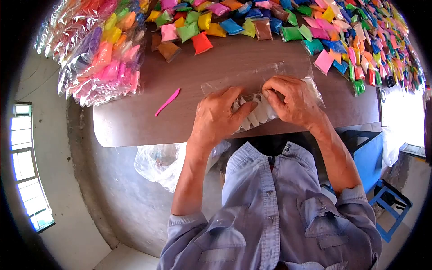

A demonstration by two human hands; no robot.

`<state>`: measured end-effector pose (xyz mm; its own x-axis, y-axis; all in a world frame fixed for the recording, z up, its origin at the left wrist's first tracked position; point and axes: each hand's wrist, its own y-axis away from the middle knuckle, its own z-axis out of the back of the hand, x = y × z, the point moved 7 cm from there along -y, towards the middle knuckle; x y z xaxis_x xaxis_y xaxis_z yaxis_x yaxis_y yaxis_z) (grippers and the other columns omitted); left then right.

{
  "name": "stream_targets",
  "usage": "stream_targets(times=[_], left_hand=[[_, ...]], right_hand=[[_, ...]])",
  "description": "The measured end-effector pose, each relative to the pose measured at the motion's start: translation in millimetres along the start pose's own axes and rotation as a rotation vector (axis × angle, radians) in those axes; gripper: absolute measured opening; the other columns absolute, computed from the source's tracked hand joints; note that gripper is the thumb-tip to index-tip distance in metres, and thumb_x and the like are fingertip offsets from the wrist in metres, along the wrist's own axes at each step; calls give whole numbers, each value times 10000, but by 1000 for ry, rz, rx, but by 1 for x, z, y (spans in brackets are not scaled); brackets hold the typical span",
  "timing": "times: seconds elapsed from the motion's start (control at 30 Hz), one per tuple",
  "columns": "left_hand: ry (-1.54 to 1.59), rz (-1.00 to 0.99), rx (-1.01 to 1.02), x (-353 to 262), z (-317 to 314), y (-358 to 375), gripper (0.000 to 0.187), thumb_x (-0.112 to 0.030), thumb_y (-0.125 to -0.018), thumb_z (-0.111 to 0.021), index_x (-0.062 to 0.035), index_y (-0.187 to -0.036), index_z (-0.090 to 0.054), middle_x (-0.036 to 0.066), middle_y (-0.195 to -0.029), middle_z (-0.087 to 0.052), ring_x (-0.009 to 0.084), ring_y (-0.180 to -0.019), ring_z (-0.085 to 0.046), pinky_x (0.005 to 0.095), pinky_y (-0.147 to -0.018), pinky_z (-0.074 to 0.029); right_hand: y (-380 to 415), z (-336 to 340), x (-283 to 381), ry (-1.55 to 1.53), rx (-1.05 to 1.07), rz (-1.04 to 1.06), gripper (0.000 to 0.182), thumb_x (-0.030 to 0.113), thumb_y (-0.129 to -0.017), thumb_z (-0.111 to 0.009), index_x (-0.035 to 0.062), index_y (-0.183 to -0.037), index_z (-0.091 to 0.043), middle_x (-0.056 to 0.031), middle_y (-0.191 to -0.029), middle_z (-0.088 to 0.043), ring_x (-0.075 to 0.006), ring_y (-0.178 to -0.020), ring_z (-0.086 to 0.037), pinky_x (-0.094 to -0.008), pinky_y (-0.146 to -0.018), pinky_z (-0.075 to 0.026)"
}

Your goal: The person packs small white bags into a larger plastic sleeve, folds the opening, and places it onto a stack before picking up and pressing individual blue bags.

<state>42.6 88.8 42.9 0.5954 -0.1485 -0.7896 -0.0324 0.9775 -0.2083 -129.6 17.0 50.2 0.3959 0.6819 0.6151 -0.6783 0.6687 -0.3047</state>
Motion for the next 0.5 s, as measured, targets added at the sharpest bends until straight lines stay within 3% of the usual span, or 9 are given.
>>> stream_targets(times=[0.07,0.2,0.27,0.4,0.5], left_hand=[[-109,-108,-47,-12,0,-4,167,-103,-916,-810,-6,-1051,-796,183,-993,-780,324,-858,-776,399,-750,-599],[-59,-128,30,-4,-13,-7,138,-92,-923,-799,-11,-1035,-797,174,-952,-769,328,-838,-763,410,-741,-585],[-1,-54,7,-1,-12,-6,129,-92,-926,-796,-19,-1033,-803,174,-907,-757,333,-811,-747,412,-724,-572],[-18,-100,25,-1,-13,-8,122,-85,-930,-788,-23,-1034,-807,171,-891,-760,288,-792,-750,389,-720,-570],[48,56,48,5,-14,-8,122,-74,-939,-772,-25,-1044,-809,163,-892,-769,233,-788,-749,368,-722,-569]], right_hand=[[0,1,1,6,-16,6,65,85,-928,-689,38,-973,-688,-150,-914,-734,-386,-865,-717,-471,-791,-562],[-2,5,4,-11,-30,-40,55,91,-924,-686,48,-957,-693,-147,-879,-736,-389,-841,-718,-481,-781,-562],[-2,4,2,-18,-44,-35,52,95,-923,-687,50,-948,-694,-149,-868,-733,-390,-833,-716,-479,-772,-562],[-1,2,1,-22,-75,-18,53,103,-918,-691,51,-923,-696,-151,-856,-730,-390,-823,-713,-469,-751,-560],[1,1,-1,-42,-85,-42,55,105,-911,-695,50,-910,-695,-148,-859,-733,-386,-816,-714,-472,-757,-560]])
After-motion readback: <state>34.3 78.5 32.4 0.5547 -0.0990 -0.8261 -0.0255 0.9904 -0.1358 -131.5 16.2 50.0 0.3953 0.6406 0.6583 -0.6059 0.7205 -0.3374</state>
